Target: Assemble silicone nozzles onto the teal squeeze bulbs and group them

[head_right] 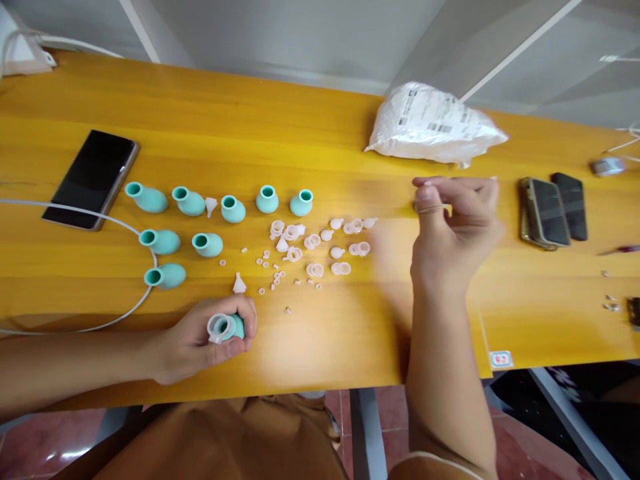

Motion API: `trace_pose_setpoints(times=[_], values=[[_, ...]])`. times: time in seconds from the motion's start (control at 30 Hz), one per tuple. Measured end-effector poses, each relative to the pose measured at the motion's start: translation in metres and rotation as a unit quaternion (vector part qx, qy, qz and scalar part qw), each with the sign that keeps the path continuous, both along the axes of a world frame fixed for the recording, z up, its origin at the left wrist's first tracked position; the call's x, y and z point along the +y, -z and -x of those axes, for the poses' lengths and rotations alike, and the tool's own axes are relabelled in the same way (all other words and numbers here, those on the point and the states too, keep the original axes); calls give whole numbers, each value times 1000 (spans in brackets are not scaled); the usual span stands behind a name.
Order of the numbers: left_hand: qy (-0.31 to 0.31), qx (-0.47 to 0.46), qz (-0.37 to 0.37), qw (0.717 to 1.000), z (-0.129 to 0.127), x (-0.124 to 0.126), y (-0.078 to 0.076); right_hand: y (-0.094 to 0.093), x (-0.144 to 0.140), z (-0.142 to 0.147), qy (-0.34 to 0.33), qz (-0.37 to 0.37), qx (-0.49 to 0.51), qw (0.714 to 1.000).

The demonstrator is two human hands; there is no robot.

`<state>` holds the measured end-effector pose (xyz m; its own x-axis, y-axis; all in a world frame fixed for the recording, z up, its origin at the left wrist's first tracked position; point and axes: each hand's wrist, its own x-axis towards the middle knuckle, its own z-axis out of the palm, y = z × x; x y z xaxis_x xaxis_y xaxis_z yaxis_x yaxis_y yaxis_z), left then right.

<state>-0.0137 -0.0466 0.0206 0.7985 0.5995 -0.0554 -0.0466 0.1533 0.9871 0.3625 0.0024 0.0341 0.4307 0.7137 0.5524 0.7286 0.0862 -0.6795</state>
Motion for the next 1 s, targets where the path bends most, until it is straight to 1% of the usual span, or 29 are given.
trace_pose_setpoints(times=[0.07,0.1,0.13,0.2,0.27,0.3,0.37,0.4,0.53,0.6,0.67,0.7,0.73,0.77,0.83,0.87,0.9,0.93,0.97,1.0], values=[[-1,2,-4,1000,0,1,0,-1,-3,-5,20,12,-46,999],[0,4,-6,1000,0,1,0,-1,-4,-7,30,44,-64,996],[0,6,-7,1000,0,1,0,-2,-5,-10,36,94,-83,991],[1,5,-11,1000,0,1,-1,-2,-8,-14,44,189,-109,975],[2,3,-16,1000,-1,1,-1,-3,-10,-18,26,267,-126,955],[3,4,-19,1000,-1,1,-1,-3,-10,-20,9,293,-134,947],[3,9,-21,1000,-1,1,-1,-4,-11,-24,-23,331,-140,933],[4,13,-21,1000,-1,1,-1,-5,-12,-26,-26,348,-140,927],[8,32,-20,999,-1,3,-3,-9,-17,-34,-8,407,-124,905],[14,44,-26,999,-2,4,-4,-11,-20,-36,-17,426,-122,896],[18,61,-38,997,-3,4,-4,-16,-22,-35,-30,426,-126,895],[15,73,-42,996,-3,3,-4,-18,-23,-33,-34,404,-133,904],[9,84,-43,995,-3,2,-3,-21,-24,-30,-29,361,-140,922],[1,94,-43,995,-3,1,-2,-24,-25,-25,-18,296,-145,944],[-13,108,-45,993,-3,-2,2,-27,-27,-9,6,121,-139,983],[-13,114,-53,992,-3,-3,3,-28,-28,1,-10,42,-124,991],[-8,120,-65,991,-3,-4,4,-27,-31,13,-66,-13,-108,992],[0,127,-80,989,-3,-4,5,-26,-34,26,-176,-23,-94,980],[9,135,-96,986,-3,-4,5,-24,-38,40,-312,20,-87,946],[17,144,-109,983,-3,-3,4,-21,-42,54,-453,73,-95,884]])
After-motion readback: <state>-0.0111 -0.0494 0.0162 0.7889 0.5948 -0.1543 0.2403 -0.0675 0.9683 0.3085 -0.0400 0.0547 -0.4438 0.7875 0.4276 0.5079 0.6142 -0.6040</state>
